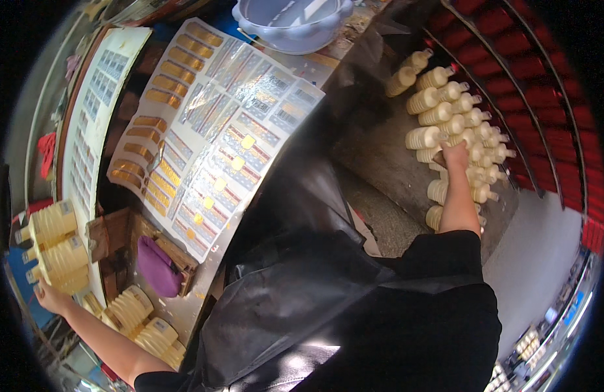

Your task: The person applies adhesive labels to cream-colored plastic bottles by hand. They peel each label from a sheet, wrap it around the bottle, and smooth it into place. The labeled bottles are then placed on a nearby surface.

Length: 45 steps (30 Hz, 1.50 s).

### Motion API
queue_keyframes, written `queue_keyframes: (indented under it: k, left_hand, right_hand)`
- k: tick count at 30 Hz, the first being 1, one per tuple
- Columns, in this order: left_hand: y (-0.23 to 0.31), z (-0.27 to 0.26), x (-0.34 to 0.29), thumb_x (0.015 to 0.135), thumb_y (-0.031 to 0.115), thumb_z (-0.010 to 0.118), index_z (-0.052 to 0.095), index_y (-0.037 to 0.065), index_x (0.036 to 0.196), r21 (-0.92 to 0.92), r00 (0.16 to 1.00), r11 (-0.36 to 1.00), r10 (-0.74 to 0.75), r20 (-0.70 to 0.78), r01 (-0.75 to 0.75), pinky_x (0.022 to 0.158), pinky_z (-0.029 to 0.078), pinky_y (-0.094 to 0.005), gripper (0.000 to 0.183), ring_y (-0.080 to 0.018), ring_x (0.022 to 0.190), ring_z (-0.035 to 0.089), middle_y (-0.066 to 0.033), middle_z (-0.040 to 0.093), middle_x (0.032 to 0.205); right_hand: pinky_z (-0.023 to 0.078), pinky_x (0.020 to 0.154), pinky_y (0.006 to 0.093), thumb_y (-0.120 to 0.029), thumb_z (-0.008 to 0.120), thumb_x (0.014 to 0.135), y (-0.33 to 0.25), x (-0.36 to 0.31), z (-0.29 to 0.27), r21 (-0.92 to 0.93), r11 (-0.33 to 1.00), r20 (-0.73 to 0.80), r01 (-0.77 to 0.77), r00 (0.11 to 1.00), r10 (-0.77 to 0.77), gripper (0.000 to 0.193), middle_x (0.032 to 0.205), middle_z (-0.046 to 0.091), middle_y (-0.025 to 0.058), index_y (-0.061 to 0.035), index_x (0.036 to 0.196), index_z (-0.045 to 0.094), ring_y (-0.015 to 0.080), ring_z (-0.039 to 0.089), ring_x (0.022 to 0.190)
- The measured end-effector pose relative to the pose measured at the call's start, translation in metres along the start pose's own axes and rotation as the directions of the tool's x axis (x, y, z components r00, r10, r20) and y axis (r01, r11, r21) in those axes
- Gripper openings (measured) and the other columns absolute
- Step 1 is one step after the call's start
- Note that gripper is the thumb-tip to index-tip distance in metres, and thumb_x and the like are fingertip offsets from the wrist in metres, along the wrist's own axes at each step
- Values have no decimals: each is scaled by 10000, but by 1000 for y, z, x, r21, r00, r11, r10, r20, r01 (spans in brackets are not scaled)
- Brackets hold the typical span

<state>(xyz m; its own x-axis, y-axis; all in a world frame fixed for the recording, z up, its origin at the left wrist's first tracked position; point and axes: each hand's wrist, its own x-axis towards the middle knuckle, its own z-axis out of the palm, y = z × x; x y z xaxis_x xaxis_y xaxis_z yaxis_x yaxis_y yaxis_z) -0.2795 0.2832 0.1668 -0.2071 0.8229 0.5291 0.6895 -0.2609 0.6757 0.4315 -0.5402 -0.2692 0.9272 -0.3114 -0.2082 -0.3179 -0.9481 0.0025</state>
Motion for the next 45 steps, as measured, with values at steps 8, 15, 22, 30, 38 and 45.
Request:
queue_keyframes:
  k: [8, 15, 22, 30, 38, 45]
  left_hand:
    - [25, -41, -66, 1014, 198, 669, 599, -28, 1352, -145, 997, 988, 65, 27, -61, 1027, 450, -324, 412, -182, 1164, 607, -101, 666, 1285]
    - [62, -21, -114, 1009, 167, 670, 668, 34, 1289, -217, 991, 974, 85, 102, -61, 929, 444, -276, 311, -90, 1055, 601, -11, 692, 1200]
    - [122, 19, -185, 1001, 147, 671, 719, 34, 1212, -394, 956, 916, 181, 229, -80, 912, 478, -264, 244, -94, 1041, 633, -28, 722, 1162]
    - [170, 52, -308, 939, 70, 673, 674, 45, 1224, -500, 544, 831, 310, 779, 243, 924, 499, -258, 286, -86, 1003, 613, -24, 691, 1154]
    - [186, 45, -364, 695, 339, 915, 475, 66, 1490, -827, 197, 561, 815, 545, -29, 1110, 447, -449, 949, -366, 1302, 563, -194, 606, 1381]
    - [95, 1, -333, 731, 223, 867, 485, 14, 1437, -549, 543, 509, 177, 821, 663, 1007, 534, -375, 829, -218, 1158, 652, -141, 648, 1294]
  right_hand:
    - [565, 825, 491, -389, 605, 983, 12, 111, 85, 297, 926, 228, 234, 924, -307, 510, 1005, 726, 278, 89, 1159, 615, 400, 719, 896]
    - [592, 668, 485, -256, 627, 986, -17, 22, 86, 95, 938, -30, 333, 943, -332, 329, 940, 712, 237, 23, 1146, 562, 379, 728, 728]
    - [513, 858, 531, -363, 676, 882, -45, -45, 4, 74, 912, -114, 404, 912, -394, 387, 993, 715, 249, -16, 1046, 624, 458, 672, 977]
    - [478, 648, 407, -198, 748, 784, -121, -229, -248, 245, 384, -151, 890, 427, -892, 303, 726, 617, 202, 19, 931, 596, 335, 596, 648]
    - [442, 591, 279, -257, 775, 657, -247, -420, -405, 443, -597, -251, 669, -547, -799, 328, 685, 607, 61, 7, 788, 632, 151, 596, 624]
    - [508, 682, 254, -237, 708, 941, -373, -545, -312, 828, -198, -52, 524, -279, -959, 454, 998, 677, 47, -5, 1304, 565, 98, 626, 816]
